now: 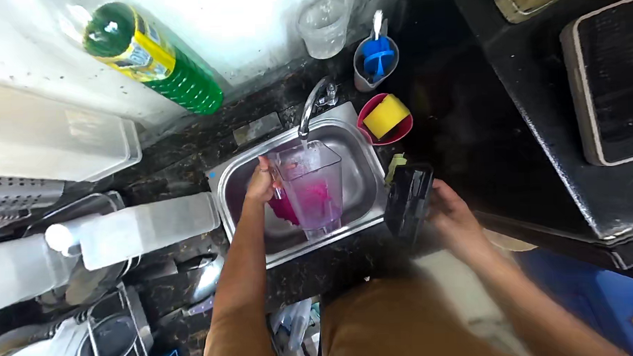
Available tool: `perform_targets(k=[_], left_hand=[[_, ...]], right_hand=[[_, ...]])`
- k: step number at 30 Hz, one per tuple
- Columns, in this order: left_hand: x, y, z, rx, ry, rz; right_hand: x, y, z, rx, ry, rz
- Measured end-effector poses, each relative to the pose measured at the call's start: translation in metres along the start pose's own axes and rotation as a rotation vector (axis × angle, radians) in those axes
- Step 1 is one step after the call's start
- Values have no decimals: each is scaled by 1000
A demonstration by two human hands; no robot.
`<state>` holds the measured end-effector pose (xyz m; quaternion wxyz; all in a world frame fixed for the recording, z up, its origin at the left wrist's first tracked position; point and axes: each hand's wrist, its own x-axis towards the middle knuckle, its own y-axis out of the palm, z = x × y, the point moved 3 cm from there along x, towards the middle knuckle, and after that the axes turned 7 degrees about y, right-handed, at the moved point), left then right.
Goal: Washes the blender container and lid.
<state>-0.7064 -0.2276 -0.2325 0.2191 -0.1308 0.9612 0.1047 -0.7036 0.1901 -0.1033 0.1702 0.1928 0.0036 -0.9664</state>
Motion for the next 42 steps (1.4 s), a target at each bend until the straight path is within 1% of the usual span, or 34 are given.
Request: perform_targets(k=[2, 5, 7, 9, 12, 14, 16, 18, 20, 22, 24, 25, 26, 29, 33, 35, 37, 40, 42], left_hand=[[24, 18, 15, -14, 24, 104], [46, 46, 24, -68, -4, 187], [49, 45, 26, -87, -8, 214], [40, 27, 21, -45, 11, 180], [0, 2, -5, 14, 28, 148], [-36, 6, -27, 6, -11, 158], [-76, 38, -40, -36, -56, 214], [-100, 85, -38, 48, -22, 280], [-98, 121, -18, 216, 144, 258], [-85, 143, 7, 330, 310, 230], [-70, 160, 27, 446, 405, 186], [-62, 167, 31, 533, 414, 138], [-52, 173, 32, 622, 383, 104], [-22, 182, 27, 868, 176, 33], [1, 165, 21, 1013, 69, -147], [-6, 153, 19, 1079, 24, -190], [-23, 148, 21, 1132, 40, -213], [-62, 159, 24, 1171, 39, -181], [-89, 172, 22, 1131, 48, -146]], right_hand=[[-11, -2, -1, -10, -15, -44], [-24, -1, -5, -19, -18, -102], [-30, 1, -11, -9, -6, -120], [-33, 4, -16, 6, 12, -124], [-33, 9, -22, 19, 39, -116], [-30, 12, -24, 19, 58, -114], [-25, 16, -23, 1, 74, -104], [-20, 22, -17, -17, 75, -83], [-16, 28, -8, -39, 62, -59], [-15, 31, 4, -75, 44, -29], [-17, 28, 12, -105, 28, -11], [-19, 26, 16, -119, 24, -6], [-22, 24, 18, -127, 24, 2], [-28, 14, 20, -123, 11, 39], [-30, 3, 20, -126, 19, 72], [-29, -1, 17, -121, 42, 96], [-24, -5, 14, -115, 52, 134], [-11, -7, 12, -126, 59, 178], [-4, -8, 15, -141, 79, 195]])
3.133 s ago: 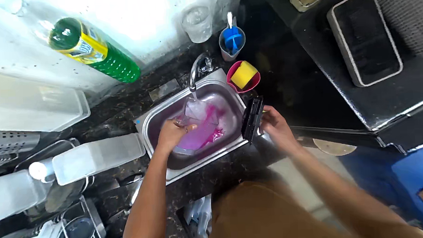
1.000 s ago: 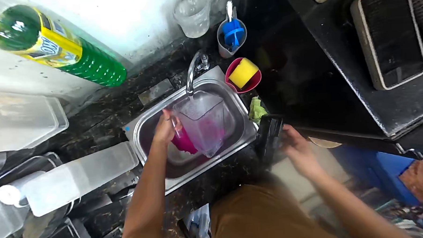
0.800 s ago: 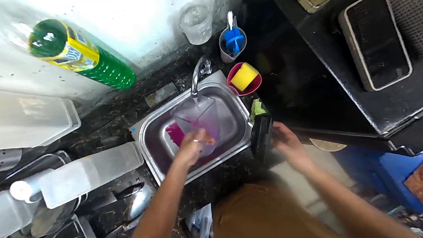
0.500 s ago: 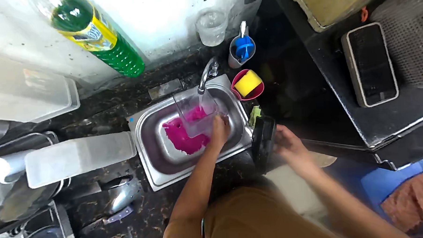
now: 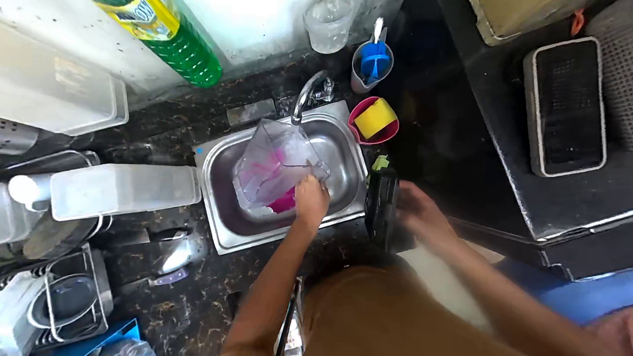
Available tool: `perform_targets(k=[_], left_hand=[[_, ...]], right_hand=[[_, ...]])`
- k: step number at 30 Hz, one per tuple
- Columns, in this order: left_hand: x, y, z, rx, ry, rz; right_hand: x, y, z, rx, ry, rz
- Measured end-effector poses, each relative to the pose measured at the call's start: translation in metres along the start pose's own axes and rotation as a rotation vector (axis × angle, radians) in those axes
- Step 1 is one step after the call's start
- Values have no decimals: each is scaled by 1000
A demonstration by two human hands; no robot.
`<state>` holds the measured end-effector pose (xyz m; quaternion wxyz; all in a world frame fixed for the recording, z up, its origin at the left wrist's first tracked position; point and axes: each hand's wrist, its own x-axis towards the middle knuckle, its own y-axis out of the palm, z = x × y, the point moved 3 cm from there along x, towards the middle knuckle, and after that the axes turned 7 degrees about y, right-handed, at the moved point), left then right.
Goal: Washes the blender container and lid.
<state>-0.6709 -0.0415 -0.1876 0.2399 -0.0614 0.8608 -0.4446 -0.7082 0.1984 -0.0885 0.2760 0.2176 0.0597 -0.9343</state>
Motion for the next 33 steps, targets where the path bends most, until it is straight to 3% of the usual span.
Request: perform_targets(k=[5, 9, 12, 16, 20, 27, 31, 33], left_hand=[[-37, -52, -2, -153, -83, -49], [-8, -111, 29, -107, -47, 60], [20, -106, 1, 91, 23, 205], [42, -76, -50, 435, -70, 488], [44, -57, -61, 650, -110, 634], [31, -76, -59, 791, -52, 693], [18, -129, -53, 648, -50, 601], [14, -158, -24, 510, 9, 519]], right_hand=[[9, -8, 9, -12, 13, 45], [17, -10, 8, 16, -9, 90], [23, -6, 5, 22, -9, 87], [29, -6, -2, 37, -5, 66], [31, -7, -7, 39, -7, 40], [28, 7, -1, 81, -98, -21], [43, 40, -10, 43, -424, -292], [73, 61, -36, -190, -342, -379]])
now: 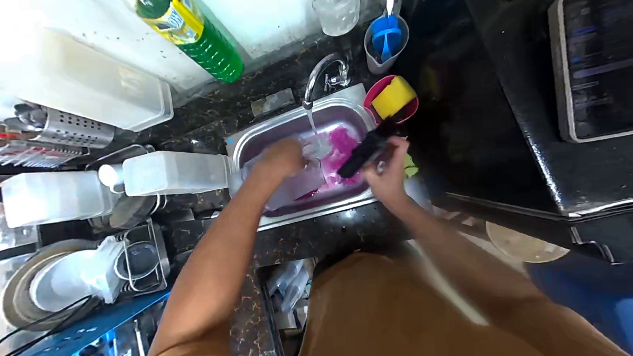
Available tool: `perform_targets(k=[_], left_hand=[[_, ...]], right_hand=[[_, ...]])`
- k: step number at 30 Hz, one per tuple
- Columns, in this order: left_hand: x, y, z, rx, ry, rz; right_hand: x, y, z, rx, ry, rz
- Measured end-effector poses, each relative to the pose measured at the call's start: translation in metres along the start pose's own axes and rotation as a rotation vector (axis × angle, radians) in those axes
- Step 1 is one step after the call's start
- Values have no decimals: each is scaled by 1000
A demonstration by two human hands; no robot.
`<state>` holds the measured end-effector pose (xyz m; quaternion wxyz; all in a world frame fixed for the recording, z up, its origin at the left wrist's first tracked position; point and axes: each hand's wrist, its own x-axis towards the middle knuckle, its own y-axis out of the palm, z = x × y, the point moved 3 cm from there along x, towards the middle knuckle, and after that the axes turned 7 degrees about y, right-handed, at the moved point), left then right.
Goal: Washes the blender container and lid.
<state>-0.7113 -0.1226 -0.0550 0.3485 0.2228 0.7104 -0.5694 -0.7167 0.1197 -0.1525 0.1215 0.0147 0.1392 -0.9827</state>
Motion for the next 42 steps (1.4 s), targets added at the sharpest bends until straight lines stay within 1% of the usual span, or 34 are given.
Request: perform_targets(k=[2, 3, 5, 6, 7, 9, 12, 14, 16, 18, 21, 24, 26, 28, 31, 33, 35, 37, 38, 40, 42], left_hand=[[-11, 19, 51, -215, 59, -125], [-18, 35, 73, -367, 58, -182], [-21, 74, 108, -668, 4, -284], [-16, 93, 118, -796, -23, -346], [-8, 108, 123, -898, -29, -425], [18, 124, 118, -1050, 16, -583], [59, 133, 87, -1182, 197, -704], [73, 137, 66, -1217, 344, -715], [70, 143, 60, -1227, 423, -711], [59, 150, 69, -1215, 421, -720], [72, 147, 80, -1164, 382, -784], [96, 148, 72, -1243, 479, -866], [95, 156, 67, -1320, 541, -888], [87, 165, 72, -1328, 538, -917], [93, 161, 76, -1251, 483, -964], [101, 150, 70, -1249, 542, -952], [97, 148, 65, -1278, 587, -886], [81, 156, 70, -1298, 533, -810], [74, 160, 75, -1301, 484, -806], [69, 161, 84, -1276, 387, -854], [78, 155, 85, -1257, 386, -935]], right_hand=[[12, 28, -22, -288, 241, 162], [12, 34, -26, -344, 299, 215], [6, 27, -14, -317, 313, 221], [-1, 18, -6, -289, 316, 203], [-9, 8, 1, -259, 313, 181], [-22, -11, 14, -215, 287, 138], [-40, -27, 32, -174, 277, 102], [-50, -31, 41, -151, 237, 80], [-57, -34, 47, -128, 203, 68], [-63, -38, 52, -98, 174, 53], [-71, -47, 55, -83, 153, 22], [-76, -45, 53, -62, 171, 16], [-77, -47, 53, -53, 180, 22], [-76, -51, 55, -65, 179, 41], [-76, -57, 58, -59, 183, 56], [-74, -58, 59, -32, 189, 70], [-70, -56, 60, -13, 188, 93], [-64, -55, 59, -6, 176, 122], [-60, -55, 58, -11, 172, 135], [-53, -55, 53, -20, 179, 145], [-45, -53, 47, -29, 205, 155]])
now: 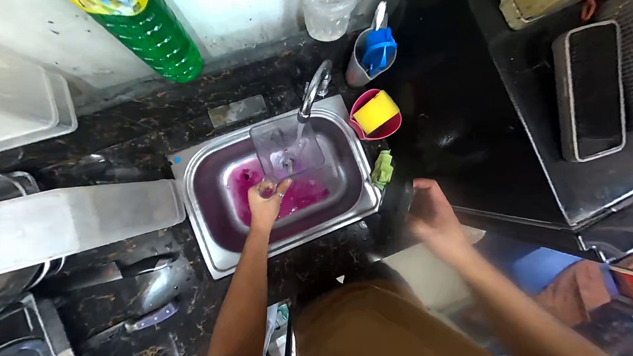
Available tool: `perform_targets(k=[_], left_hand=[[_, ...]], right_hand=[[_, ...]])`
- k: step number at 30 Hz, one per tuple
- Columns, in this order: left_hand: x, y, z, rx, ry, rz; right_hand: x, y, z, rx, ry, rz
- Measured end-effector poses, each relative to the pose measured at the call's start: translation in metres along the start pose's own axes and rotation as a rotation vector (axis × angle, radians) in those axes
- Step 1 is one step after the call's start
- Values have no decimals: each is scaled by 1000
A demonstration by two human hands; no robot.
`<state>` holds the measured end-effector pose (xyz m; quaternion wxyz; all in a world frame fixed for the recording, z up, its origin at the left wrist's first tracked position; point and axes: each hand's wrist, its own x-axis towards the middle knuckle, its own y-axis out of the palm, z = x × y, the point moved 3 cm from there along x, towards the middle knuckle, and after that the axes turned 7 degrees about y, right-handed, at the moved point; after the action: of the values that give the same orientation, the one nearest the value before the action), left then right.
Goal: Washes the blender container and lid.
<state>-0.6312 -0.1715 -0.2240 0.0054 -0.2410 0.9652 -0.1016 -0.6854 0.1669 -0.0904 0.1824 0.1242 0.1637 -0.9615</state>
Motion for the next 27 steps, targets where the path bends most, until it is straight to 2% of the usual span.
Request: perform_targets(k=[2, 5, 8, 11, 14, 16, 19, 22, 27], left_hand=[[12, 17, 0, -51, 65, -1], [4, 34, 2, -137, 49, 10], [-21, 22, -2, -122, -38, -69], [-22, 21, -3, -50, -43, -144], [-8, 39, -5, -73, 36, -113], [-15, 48, -10, -145, 14, -76], [-35, 41, -18, -154, -51, -100], [-31, 34, -17, -31, -73, -135], [-2, 62, -14, -66, 70, -98]], right_hand=[[9, 3, -2, -31, 24, 3], [18, 4, -1, -43, 23, 5], [22, -3, 0, -39, -6, 27], [21, -9, -3, -24, -14, 54], [24, -7, -7, 0, -9, 69], [25, -7, -7, 0, 3, 77], [27, -14, -2, -5, -34, 92], [26, -23, 3, -19, -53, 105], [28, -26, 7, -24, -57, 93]])
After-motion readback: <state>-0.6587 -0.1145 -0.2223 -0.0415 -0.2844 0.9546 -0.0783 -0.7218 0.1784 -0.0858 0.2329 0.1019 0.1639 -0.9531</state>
